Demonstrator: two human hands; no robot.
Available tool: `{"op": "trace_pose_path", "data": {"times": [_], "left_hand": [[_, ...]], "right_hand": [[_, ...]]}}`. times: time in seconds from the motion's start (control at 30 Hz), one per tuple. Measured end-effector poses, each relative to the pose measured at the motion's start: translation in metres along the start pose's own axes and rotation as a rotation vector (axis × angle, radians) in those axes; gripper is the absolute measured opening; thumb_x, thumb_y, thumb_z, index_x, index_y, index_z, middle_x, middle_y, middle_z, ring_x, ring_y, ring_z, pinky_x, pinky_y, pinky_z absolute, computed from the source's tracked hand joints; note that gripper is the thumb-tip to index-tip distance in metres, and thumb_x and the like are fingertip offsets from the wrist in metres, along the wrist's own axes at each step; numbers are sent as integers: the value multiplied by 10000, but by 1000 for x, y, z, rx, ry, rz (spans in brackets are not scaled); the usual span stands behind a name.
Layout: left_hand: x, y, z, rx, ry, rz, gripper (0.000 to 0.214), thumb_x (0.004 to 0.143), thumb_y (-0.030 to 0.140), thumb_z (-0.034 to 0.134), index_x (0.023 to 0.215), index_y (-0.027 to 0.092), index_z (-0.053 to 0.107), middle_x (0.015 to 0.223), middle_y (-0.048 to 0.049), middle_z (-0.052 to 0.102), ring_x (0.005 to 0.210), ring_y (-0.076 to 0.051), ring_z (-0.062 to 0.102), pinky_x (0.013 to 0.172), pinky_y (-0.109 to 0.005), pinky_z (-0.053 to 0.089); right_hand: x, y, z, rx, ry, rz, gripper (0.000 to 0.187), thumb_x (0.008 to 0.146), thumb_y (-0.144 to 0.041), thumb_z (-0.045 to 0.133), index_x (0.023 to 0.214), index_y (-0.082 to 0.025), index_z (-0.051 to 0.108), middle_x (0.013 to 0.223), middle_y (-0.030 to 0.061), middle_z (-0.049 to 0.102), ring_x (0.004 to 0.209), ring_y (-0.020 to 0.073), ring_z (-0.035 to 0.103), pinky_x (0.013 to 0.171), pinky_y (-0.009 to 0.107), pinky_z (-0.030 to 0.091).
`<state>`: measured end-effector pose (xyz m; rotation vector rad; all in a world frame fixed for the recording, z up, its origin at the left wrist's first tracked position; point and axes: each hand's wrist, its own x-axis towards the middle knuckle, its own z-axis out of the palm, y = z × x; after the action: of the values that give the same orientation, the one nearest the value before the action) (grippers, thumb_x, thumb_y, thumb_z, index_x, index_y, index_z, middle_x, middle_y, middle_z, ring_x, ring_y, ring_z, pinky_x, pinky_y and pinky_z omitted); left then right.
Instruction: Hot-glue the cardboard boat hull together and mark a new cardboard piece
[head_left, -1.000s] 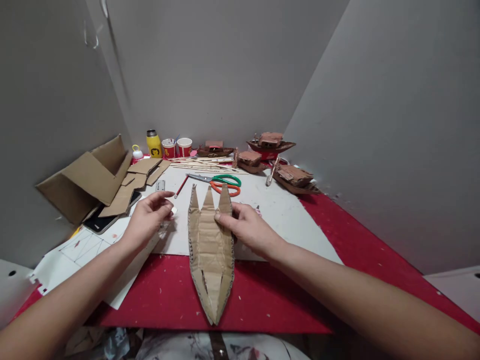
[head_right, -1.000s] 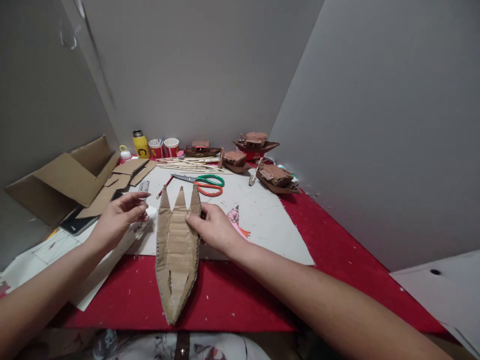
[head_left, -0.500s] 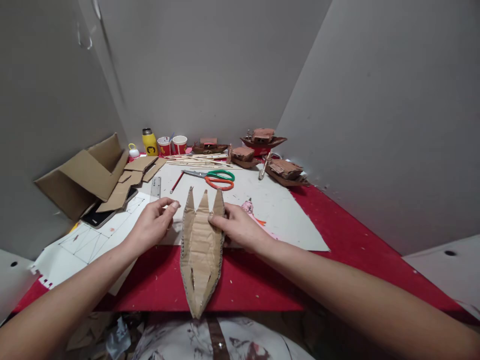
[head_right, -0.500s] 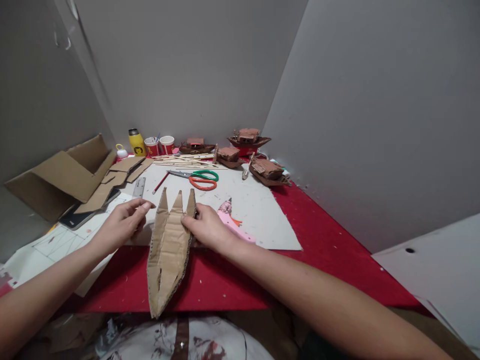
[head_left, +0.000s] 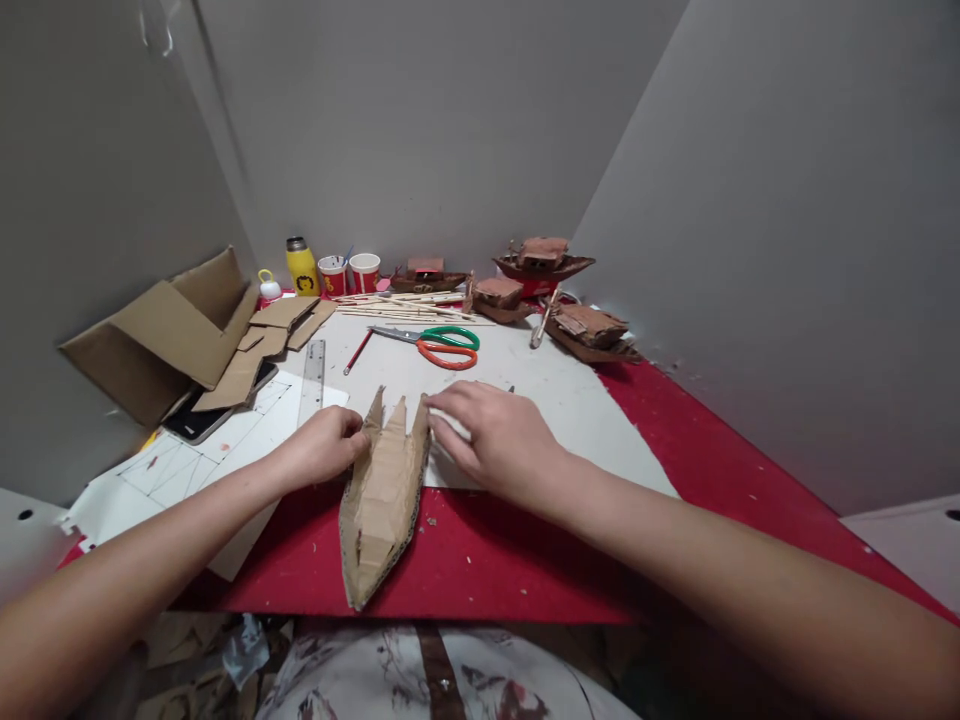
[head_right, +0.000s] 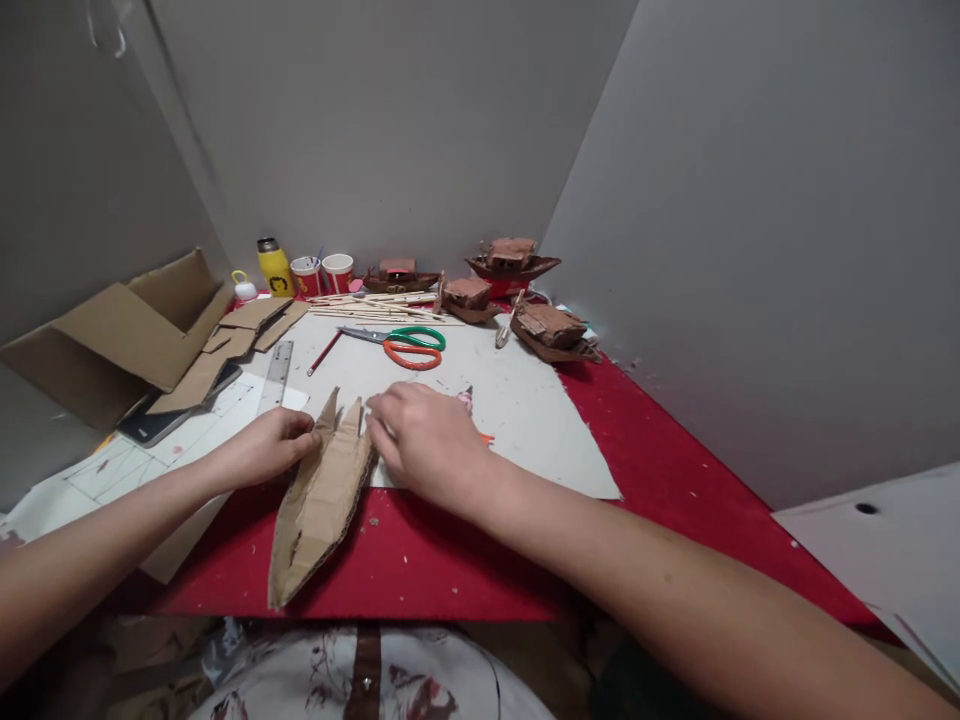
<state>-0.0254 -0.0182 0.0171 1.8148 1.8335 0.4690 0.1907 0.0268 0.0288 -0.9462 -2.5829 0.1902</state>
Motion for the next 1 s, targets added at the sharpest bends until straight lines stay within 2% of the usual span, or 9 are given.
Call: {"op": "trace_pose_path", "data": {"times": [0.1,0.2,0.43,0.6,0.7,0.83,1.0], "left_hand": [[3,1,-1,96,-38,16,197,761,227,507,577,179,559,534,9,527,546,-153,469,530,-256,289],[6,4,-2,190,-64,34,194,769,192,495,605,172,596,550,-13,569,556,-166,500,543,-261,306],[10,15,-1,381,-102,105,221,778,143,480,721,158,692,730,-120,707,631,-222,607,568,-291,362],[7,20,10,492,-132,99,231,728,87,504,815,143,711,753,-145,714,661,-261,643,603,-321,394],[4,18,9,510,-121,84,255,787,116,471,889,133,704,749,-146,710,649,-261,634,586,-323,381],[1,13,-4,389,-95,27,290,854,281,459,671,176,658,609,-86,653,539,-198,549,525,-295,319],[-2,12,-8,348,-148,-46,221,746,246,502,535,199,551,498,-23,549,463,-153,439,501,-289,264]], "right_hand": [[5,-7,2,-99,-157,-345,257,954,-212,458,1046,-150,690,1035,128,667,950,242,546,791,361,358],[19,-14,6,-153,-313,-459,239,962,-189,468,1026,-140,693,977,116,662,945,235,522,800,368,329],[41,-17,-1,-161,-536,-482,236,954,-183,487,986,-132,715,1013,122,675,945,234,551,791,366,352],[45,-15,4,-149,-605,-494,234,924,-168,516,1006,-165,735,1023,108,687,969,259,581,809,383,384],[44,-14,7,-176,-598,-503,248,932,-172,496,1027,-160,725,1046,116,678,982,273,582,808,396,388],[42,-13,7,-184,-582,-530,261,930,-149,484,1068,-156,706,1017,117,678,946,262,585,780,390,380],[40,-14,5,-210,-575,-522,263,926,-153,496,1093,-171,699,1001,114,682,962,271,585,782,392,364]]}}
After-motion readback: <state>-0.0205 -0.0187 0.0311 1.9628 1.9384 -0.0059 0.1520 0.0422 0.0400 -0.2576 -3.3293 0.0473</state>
